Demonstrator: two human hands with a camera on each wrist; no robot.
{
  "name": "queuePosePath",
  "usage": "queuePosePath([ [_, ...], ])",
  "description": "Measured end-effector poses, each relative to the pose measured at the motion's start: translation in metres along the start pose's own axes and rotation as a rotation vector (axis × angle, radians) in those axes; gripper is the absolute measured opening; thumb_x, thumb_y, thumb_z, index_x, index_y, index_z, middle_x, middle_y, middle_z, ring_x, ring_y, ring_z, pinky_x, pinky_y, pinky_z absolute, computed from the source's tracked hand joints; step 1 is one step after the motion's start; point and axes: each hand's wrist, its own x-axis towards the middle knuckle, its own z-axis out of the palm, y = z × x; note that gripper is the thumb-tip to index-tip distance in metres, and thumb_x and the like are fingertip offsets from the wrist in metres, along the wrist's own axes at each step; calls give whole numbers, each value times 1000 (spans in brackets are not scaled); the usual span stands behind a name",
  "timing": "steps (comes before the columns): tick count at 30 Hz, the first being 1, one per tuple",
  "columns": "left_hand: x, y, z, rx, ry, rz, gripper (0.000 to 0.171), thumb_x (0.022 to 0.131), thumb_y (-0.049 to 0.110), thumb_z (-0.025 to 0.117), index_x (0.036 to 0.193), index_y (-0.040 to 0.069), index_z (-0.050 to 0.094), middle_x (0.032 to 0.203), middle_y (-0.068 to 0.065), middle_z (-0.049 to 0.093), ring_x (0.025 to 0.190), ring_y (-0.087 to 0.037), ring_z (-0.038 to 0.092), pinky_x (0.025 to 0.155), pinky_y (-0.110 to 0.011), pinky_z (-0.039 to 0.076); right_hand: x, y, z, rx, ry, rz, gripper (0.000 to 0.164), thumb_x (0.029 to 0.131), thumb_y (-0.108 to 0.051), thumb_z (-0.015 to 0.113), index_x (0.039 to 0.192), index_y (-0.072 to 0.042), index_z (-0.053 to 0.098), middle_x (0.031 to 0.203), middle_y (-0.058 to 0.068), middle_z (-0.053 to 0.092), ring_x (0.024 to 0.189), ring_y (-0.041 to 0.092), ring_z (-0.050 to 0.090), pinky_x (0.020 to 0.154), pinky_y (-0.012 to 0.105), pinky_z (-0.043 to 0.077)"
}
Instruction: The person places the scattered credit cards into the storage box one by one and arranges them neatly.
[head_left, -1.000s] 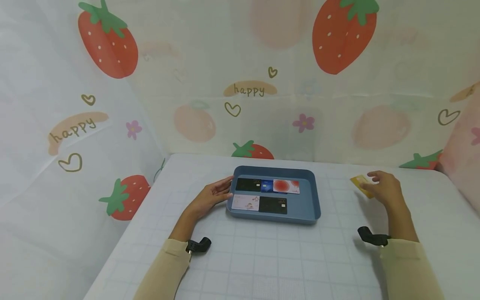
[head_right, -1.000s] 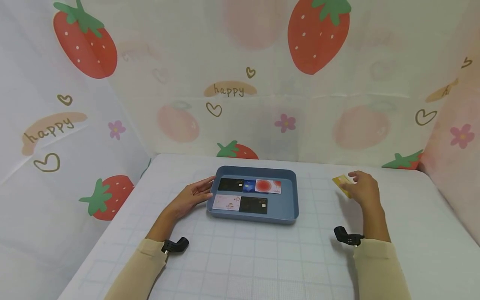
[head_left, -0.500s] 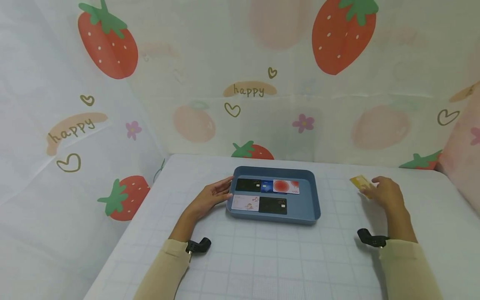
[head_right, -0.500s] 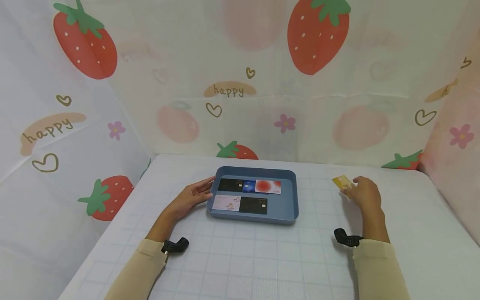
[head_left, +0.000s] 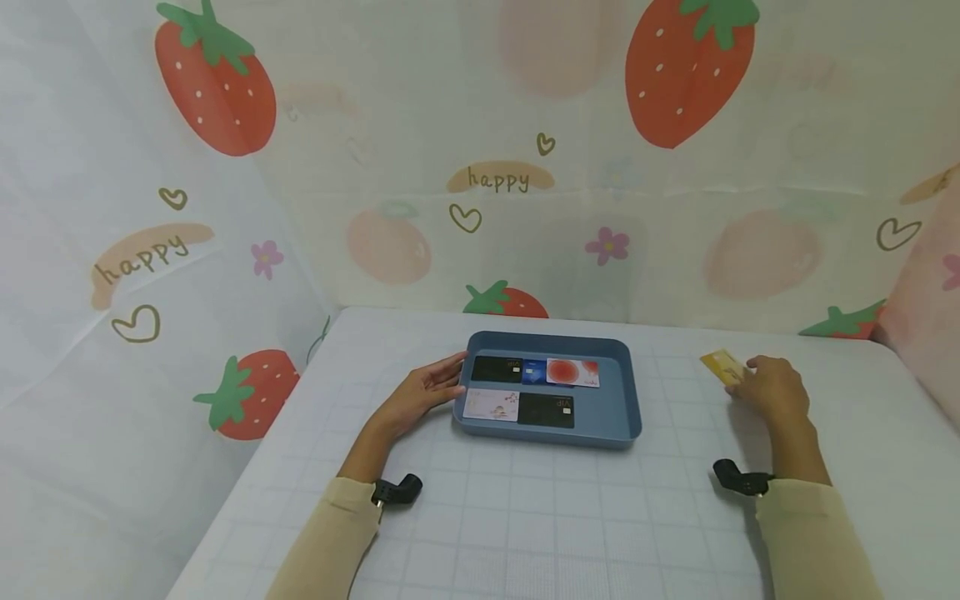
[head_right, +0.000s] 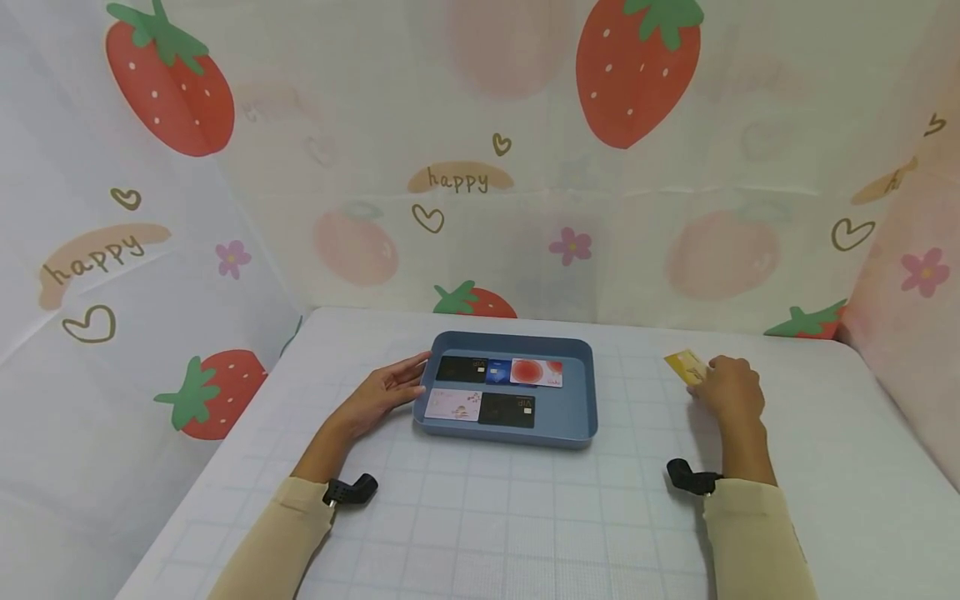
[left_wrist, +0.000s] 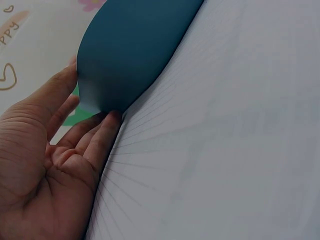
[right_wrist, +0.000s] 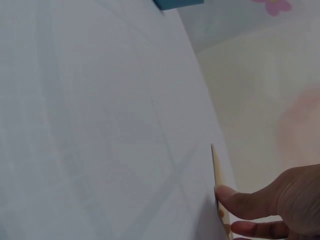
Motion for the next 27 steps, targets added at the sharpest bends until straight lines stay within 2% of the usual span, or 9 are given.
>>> queuePosePath([
  [7,-1,-1,0,-6,-5,6,68,98,12,69,158,10,37,161,-6,37,145,-21,40,113,-29,38,0,1,2,-20,12,11,54,95,-13,66,137,14,45,136,41,44,117,55,49,87,60,48],
  [16,-1,1,0,-5,-6,16,68,98,12,69,158,10,38,162,-8,36,146,-25,38,112,-28,38,6,0,8,-1,35,19,52,96,-10,66,139,12,46,135,40,45,113,53,48,90,60,45],
  [27,-2,2,1,8,-6,15,68,98,14,69,158,11,37,162,-7,36,146,-22,38,112,-27,38,7,1,9,63,49,-16,64,90,-5,72,142,16,40,131,45,39,112,54,44,95,64,41],
])
